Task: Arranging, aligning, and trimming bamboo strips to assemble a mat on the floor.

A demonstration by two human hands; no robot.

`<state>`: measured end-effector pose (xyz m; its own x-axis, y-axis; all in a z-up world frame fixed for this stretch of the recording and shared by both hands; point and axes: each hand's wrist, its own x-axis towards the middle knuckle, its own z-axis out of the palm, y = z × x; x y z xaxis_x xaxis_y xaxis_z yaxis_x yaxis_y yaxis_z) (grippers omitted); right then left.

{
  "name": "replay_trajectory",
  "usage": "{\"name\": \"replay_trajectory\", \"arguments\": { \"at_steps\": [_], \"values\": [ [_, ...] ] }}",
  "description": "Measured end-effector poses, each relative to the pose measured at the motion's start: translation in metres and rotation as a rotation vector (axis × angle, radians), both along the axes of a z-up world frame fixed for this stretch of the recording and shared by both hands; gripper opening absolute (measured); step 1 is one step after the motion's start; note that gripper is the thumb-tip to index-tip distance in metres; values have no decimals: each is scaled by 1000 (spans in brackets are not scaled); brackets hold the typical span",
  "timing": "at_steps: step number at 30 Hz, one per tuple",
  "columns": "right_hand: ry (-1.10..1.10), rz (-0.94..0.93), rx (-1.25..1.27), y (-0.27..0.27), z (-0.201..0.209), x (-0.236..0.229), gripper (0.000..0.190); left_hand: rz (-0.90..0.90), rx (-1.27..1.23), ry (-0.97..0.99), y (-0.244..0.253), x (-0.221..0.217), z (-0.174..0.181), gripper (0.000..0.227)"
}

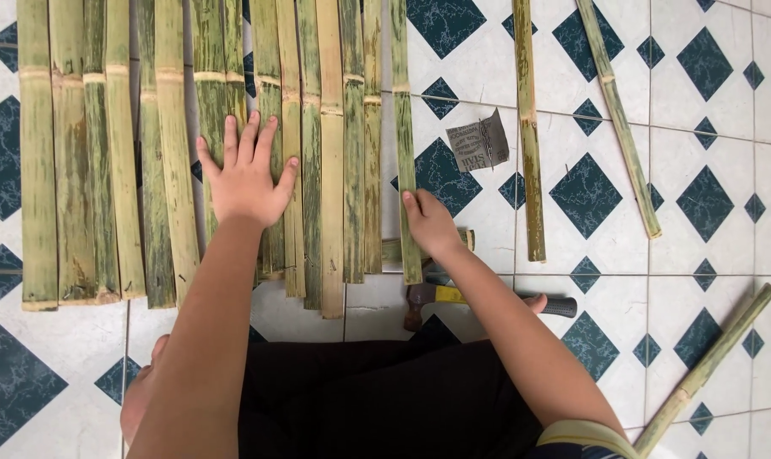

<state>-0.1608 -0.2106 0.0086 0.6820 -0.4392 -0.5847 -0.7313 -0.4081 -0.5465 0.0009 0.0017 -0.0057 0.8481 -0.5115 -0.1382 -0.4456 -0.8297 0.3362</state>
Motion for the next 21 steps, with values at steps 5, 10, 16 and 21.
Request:
{"name": "replay_trajectory", "arguments": {
  "at_steps": [5,10,16,21],
  "values": [
    [124,-11,17,-7,-9,5,50,-6,42,12,1,2,-5,61],
    [134,-102,-54,10,-1,6,49,-1,37,17,4,-1,-6,59],
    [158,73,-132,28,38,16,54,-22,46,32,4,3,-1,56],
    [336,311,-154,20,54,23,59,125,-53,315,-8,19,0,55]
  ]
}}
